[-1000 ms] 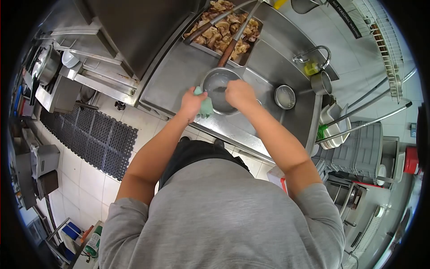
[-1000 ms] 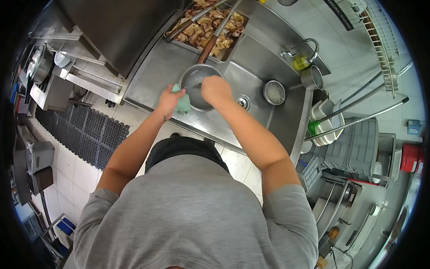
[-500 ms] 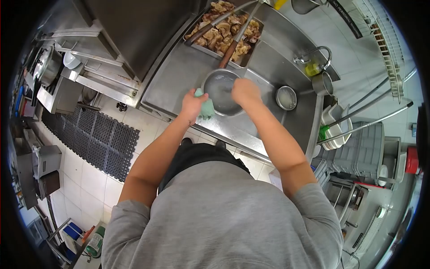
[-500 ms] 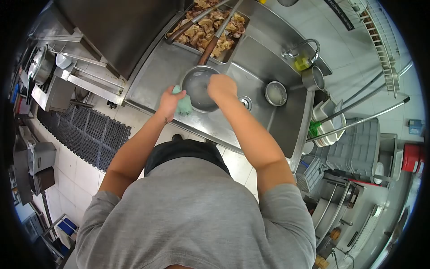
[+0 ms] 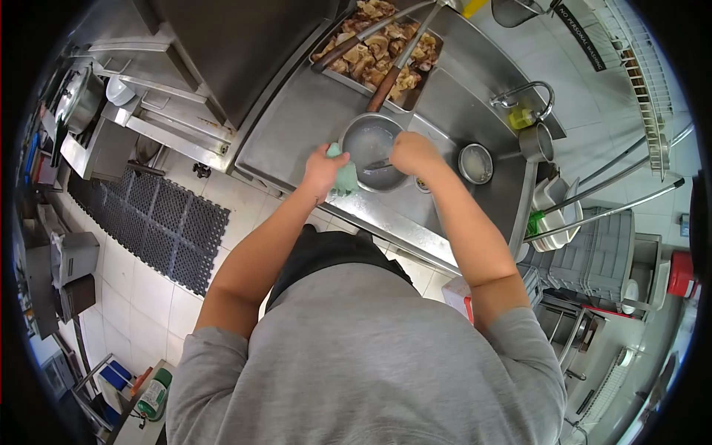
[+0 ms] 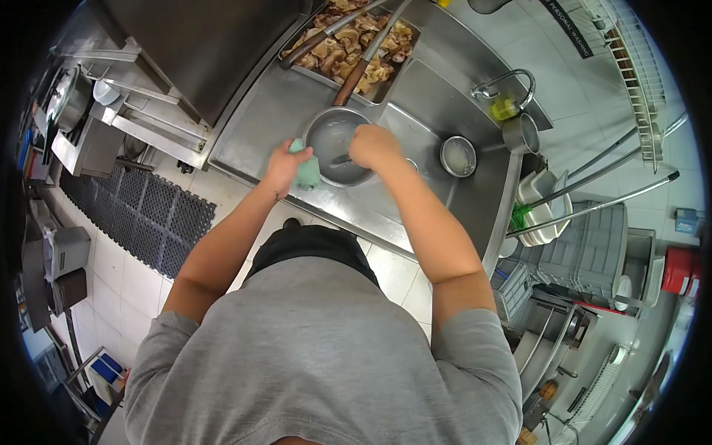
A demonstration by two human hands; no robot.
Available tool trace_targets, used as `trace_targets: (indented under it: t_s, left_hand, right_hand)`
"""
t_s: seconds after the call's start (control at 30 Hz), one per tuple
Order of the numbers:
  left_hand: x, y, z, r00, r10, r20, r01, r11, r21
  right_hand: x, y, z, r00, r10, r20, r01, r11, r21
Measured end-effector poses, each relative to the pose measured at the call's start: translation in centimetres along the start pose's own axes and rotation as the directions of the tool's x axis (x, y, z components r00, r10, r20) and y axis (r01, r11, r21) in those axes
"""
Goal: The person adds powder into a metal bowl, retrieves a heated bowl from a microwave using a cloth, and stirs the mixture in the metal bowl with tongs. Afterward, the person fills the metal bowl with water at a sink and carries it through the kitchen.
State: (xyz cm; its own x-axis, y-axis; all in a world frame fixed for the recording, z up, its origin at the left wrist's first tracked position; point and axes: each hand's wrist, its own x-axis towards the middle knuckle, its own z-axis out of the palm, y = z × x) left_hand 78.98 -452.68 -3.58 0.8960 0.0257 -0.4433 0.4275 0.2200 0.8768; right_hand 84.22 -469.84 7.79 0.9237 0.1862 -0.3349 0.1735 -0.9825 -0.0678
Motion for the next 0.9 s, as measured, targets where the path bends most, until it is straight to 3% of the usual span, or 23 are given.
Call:
trace_targets:
  t_s: [0.17,0.27,0.37,0.47,0.57,0.67,0.77,0.9]
  left_hand:
    - [-0.1,0.0,0.2,1.000,0.004,-0.020,-0.005,0.999,-0.050]
    - [0.6,-0.6,-0.1,1.000,-0.004,0.003,0.004,0.998,-0.061]
    - [0.5,-0.2,0.1,1.000,0.001,-0.002,-0.001,0.998,-0.061]
    - [0.0,0.1,-0.1,1.000,-0.012,0.001,0.012,0.998,-0.064]
    - [0.0,-0.1,-0.2,1.000,-0.015,0.017,0.016,0.998,-0.063]
    - [0.3,-0.6,-0.3,1.000,-0.002,-0.017,0.001,0.999,-0.034]
    - [0.5,-1.0,-0.3,1.000,0.008,-0.020,-0.009,0.999,-0.042]
    - [-0.1,-0.6,0.1,1.000,-0.027,-0.009,0.026,0.994,-0.106]
  right_hand:
    - [0.7,1.7,-2.0,1.000,0.002,-0.012,-0.001,1.000,0.025]
    - [1.1,0.8,-0.5,0.988,-0.023,-0.155,0.027,0.999,0.027]
    - [0.1,-0.6,0.8,0.976,-0.203,-0.075,0.201,0.979,-0.038]
    - [-1.3,0.3,0.8,0.968,-0.245,0.047,0.250,0.956,-0.152]
    - [-3.1,1.4,-0.9,0.972,-0.209,-0.107,0.199,0.976,-0.093]
    - [-2.9,1.9,-1.7,0.982,-0.092,-0.163,0.079,0.994,-0.079]
    - [-2.9,1.2,-0.4,0.981,-0.187,0.049,0.189,0.981,-0.049]
    - [-0.2,0.2,4.0,0.947,-0.184,-0.263,0.178,0.983,-0.045]
